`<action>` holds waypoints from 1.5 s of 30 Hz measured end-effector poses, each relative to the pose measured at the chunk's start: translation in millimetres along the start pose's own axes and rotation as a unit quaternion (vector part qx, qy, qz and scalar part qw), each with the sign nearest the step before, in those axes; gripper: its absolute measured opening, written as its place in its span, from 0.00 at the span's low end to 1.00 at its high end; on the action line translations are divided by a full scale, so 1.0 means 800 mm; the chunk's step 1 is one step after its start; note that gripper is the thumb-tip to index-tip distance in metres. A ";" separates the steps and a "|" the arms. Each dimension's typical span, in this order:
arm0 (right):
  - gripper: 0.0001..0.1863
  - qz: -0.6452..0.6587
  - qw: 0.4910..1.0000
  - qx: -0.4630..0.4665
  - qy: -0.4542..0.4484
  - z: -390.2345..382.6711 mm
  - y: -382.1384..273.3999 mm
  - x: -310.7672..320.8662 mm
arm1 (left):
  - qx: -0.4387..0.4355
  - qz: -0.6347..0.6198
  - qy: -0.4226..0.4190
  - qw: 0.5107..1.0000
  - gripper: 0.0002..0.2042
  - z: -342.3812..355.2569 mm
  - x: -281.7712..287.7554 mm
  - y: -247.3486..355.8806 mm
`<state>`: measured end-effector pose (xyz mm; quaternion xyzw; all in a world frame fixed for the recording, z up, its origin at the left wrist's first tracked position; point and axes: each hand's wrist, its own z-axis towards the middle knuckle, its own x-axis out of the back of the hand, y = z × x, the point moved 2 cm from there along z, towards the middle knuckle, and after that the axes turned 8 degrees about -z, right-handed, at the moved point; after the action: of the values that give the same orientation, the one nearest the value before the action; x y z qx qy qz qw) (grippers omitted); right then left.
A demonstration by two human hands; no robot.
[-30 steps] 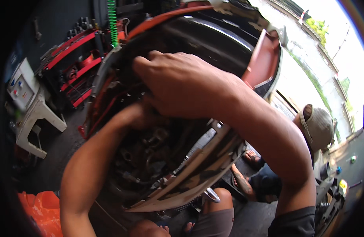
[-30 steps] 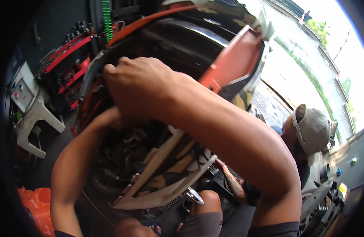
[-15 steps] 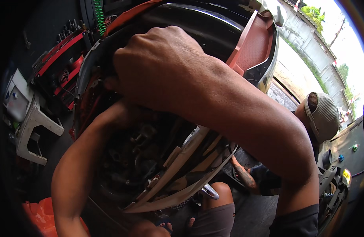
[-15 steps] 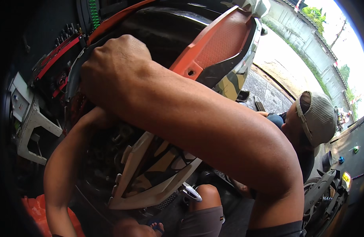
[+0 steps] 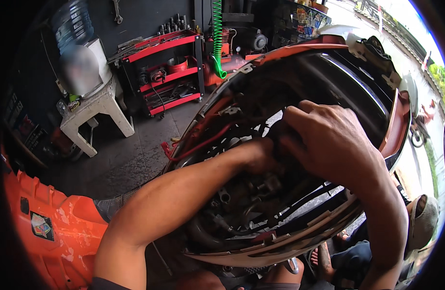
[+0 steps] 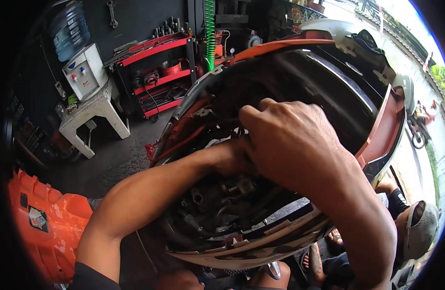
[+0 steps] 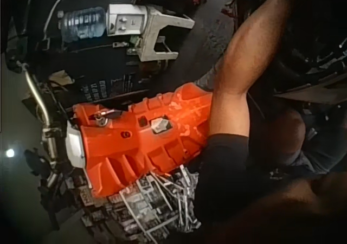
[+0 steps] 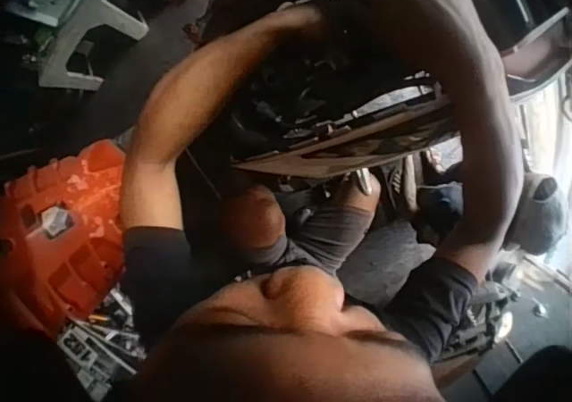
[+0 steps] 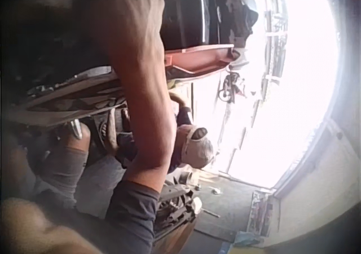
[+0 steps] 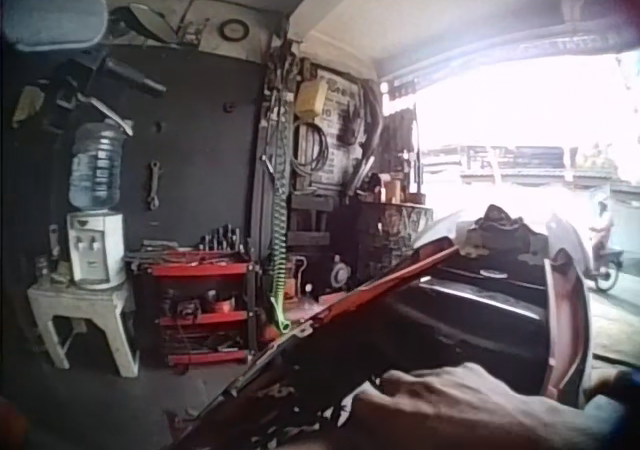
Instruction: The person removes the carburetor from a scooter by loosening screws with a screwdriver, pulling the carburetor out of the frame by hand, and detaching the connected cables.
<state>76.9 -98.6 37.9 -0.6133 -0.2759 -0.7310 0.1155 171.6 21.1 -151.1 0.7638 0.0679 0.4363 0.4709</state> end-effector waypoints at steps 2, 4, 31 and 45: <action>0.15 0.081 0.988 0.093 0.098 0.001 0.002 -0.007 | 0.026 -0.019 -0.037 0.999 0.24 -0.011 0.006 0.017; 0.16 0.064 0.991 0.060 0.098 0.000 0.002 -0.005 | 0.039 -0.027 -0.052 0.997 0.24 -0.006 0.002 0.015; 0.15 -0.021 0.997 0.013 0.076 0.002 -0.006 -0.004 | 0.070 0.013 0.015 0.997 0.25 -0.022 0.010 0.031; 0.12 0.080 0.982 0.040 0.164 -0.001 -0.011 0.006 | 0.061 0.013 0.023 0.998 0.25 -0.030 0.012 0.042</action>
<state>70.3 -91.0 39.9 -0.4999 -0.2323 -0.7987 0.2415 150.0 23.5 -115.2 0.7815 0.0954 0.4547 0.4163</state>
